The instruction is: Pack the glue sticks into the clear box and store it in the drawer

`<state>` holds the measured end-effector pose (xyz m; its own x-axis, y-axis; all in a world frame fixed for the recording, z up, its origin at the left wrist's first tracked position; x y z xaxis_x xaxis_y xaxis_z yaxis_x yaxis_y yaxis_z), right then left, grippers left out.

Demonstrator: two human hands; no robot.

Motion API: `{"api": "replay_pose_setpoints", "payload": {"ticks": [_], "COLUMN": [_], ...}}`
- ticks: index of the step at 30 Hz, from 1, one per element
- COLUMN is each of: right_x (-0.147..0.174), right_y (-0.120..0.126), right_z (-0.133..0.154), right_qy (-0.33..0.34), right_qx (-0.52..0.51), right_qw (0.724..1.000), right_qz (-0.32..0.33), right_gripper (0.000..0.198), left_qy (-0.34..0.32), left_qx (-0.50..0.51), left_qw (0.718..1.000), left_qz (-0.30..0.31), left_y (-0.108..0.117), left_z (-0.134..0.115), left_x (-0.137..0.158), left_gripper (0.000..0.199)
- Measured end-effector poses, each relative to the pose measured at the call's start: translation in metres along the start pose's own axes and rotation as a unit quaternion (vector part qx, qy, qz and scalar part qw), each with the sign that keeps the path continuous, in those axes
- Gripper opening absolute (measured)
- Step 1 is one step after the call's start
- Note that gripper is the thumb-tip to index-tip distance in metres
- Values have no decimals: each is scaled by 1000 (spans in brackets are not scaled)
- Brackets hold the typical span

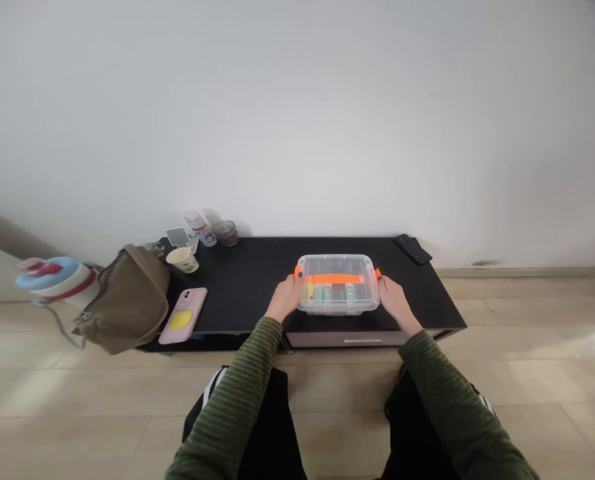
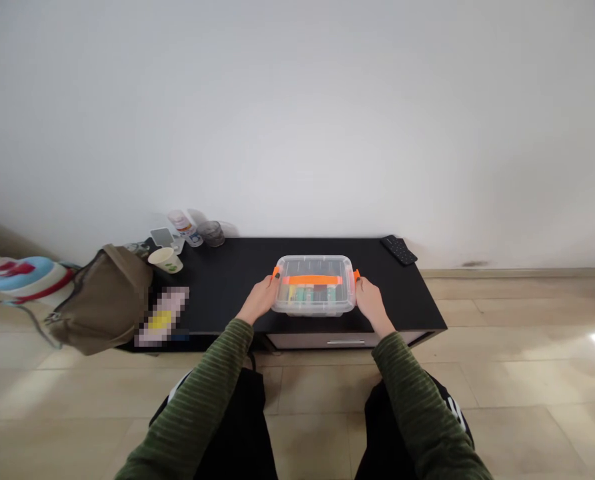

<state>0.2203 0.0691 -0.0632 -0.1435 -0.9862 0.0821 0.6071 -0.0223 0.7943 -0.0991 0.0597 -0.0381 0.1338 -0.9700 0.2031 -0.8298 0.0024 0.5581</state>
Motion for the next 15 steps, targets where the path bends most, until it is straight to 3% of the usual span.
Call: {"api": "replay_pose_setpoints", "payload": {"ticks": [3,9,15], "right_x": [-5,-14,-21], "right_y": [-3,-8,-18], "right_z": [-6,-6,3], "right_qy": [4,12,47], "right_qx": [-4,-164,-183], "right_qw": [1000,983,982], "right_qz": [-20,-84,-23], "right_gripper": [38,48,68], "left_qy": [-4,-29,-20], "left_qx": [2,-22,52], "left_qw": [1000,999,998], "left_qz": [-4,-6,-19], "left_y": [-1,-3,-5], "left_z": [-1,0,8], "left_x": [3,2,0], "left_gripper": [48,41,42]}}
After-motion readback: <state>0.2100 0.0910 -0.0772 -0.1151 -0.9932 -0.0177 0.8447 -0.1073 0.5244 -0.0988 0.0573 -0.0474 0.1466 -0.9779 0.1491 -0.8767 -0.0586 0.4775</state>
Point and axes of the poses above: each hand's wrist, its own x-axis away from the middle knuckle, its own y-axis out of the back of the hand, z = x × y, the point moved 4 cm from there along -x, towards the middle knuckle, and after that the axes turned 10 degrees about x, right-handed, at the moved point
